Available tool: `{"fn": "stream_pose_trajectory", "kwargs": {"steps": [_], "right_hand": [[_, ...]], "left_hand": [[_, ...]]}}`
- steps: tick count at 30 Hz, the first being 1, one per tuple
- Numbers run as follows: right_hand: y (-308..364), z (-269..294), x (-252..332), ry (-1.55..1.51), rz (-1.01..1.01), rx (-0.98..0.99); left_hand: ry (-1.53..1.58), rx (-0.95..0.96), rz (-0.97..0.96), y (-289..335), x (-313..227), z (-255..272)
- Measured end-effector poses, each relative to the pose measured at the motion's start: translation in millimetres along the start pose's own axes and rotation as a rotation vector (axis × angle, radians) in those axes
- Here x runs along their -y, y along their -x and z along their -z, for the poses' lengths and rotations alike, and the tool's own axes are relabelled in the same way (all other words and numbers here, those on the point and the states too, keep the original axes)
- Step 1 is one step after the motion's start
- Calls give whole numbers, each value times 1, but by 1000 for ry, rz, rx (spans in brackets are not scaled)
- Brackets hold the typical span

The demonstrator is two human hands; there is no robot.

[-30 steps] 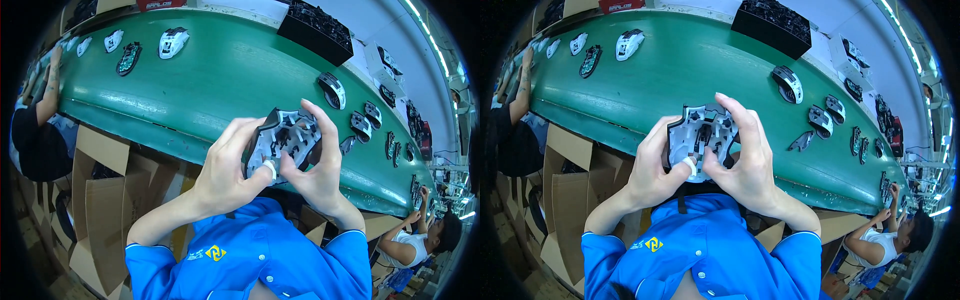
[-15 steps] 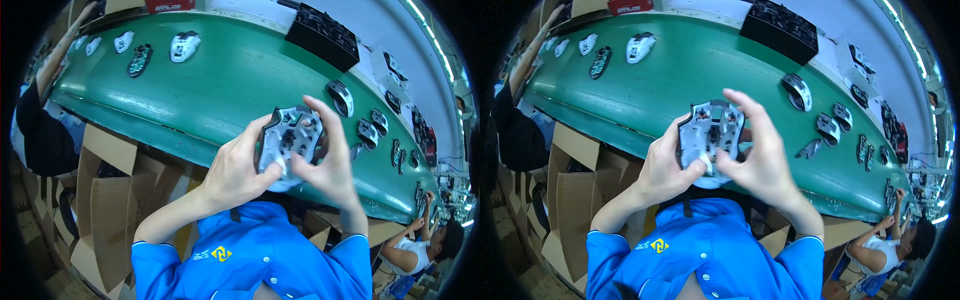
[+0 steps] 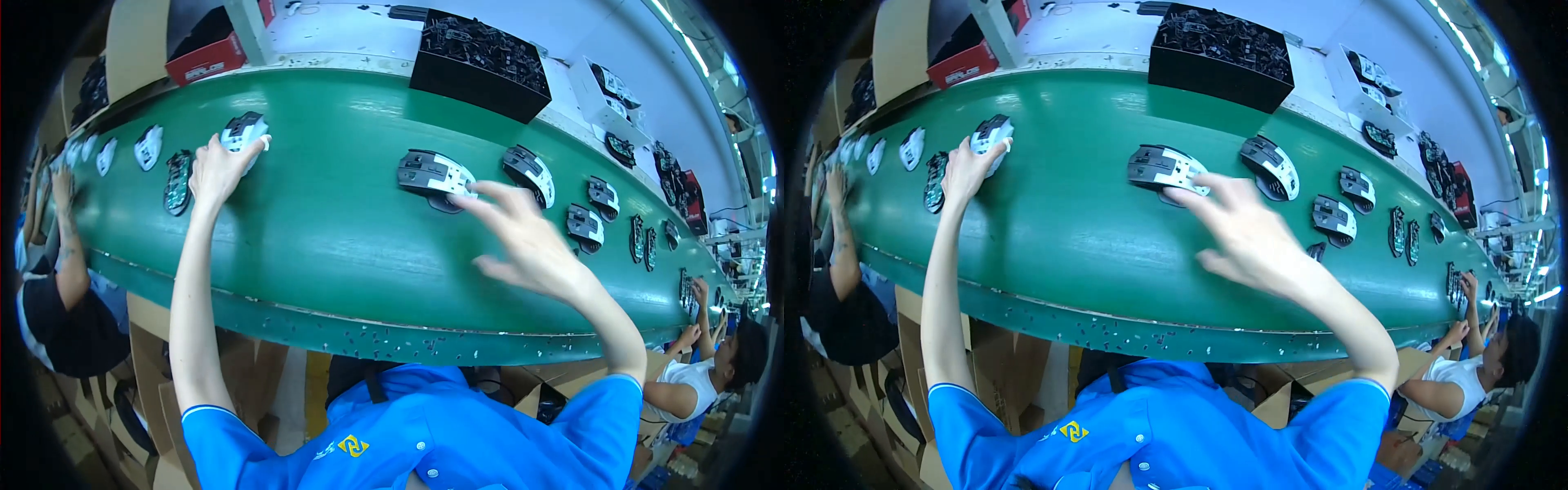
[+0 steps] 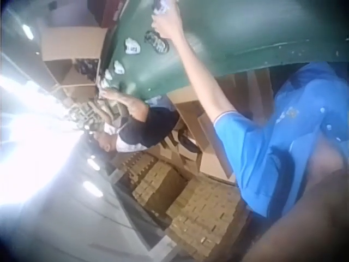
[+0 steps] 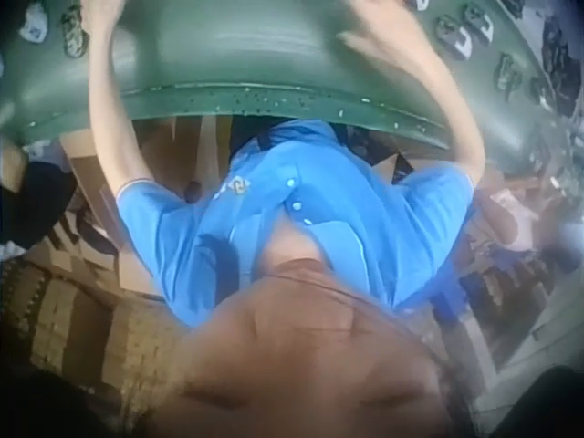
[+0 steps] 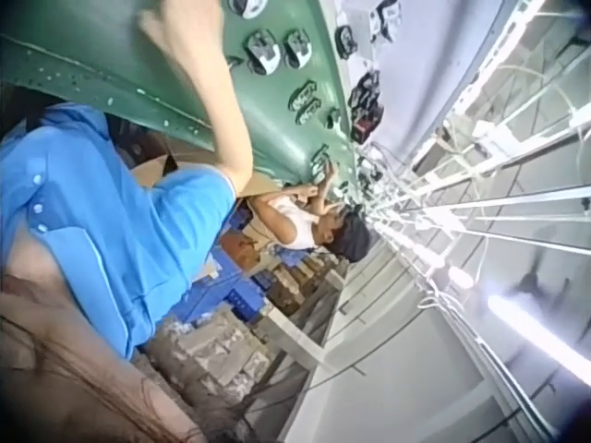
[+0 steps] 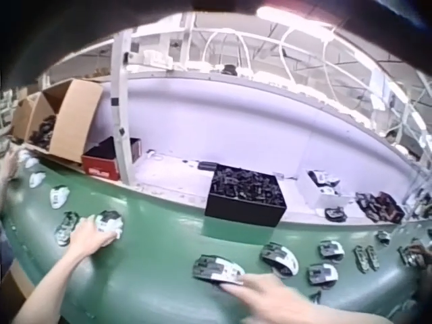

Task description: The person assembles computer mouse covers by hand, taking small components and side panels from containers and inserting them into the mouse shells before placing the assembled covers on the conveyor belt.

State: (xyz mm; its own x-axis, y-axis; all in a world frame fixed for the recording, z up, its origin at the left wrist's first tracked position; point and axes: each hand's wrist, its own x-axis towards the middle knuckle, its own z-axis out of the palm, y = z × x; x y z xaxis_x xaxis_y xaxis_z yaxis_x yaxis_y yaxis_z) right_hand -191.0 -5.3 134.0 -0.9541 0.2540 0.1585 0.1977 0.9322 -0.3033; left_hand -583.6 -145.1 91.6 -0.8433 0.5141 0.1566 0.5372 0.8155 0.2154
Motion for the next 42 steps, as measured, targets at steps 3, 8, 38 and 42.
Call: {"fn": "stream_pose_trajectory", "kwargs": {"steps": [3, 8, 38, 42], "right_hand": [[85, 16, -45, 263, -242, -29], [146, -13, -45, 345, -281, 114], [47, 18, 82, -1273, -282, 25], [41, 9, 89, -1104, -244, -72]], "left_hand": [[-70, -64, -67, -6, -20, -6], [384, 68, -97, -18, -8, -3], [1346, 1094, -459, 228, -64, 78], [1305, 982, -479, 231, -57, 77]]}}
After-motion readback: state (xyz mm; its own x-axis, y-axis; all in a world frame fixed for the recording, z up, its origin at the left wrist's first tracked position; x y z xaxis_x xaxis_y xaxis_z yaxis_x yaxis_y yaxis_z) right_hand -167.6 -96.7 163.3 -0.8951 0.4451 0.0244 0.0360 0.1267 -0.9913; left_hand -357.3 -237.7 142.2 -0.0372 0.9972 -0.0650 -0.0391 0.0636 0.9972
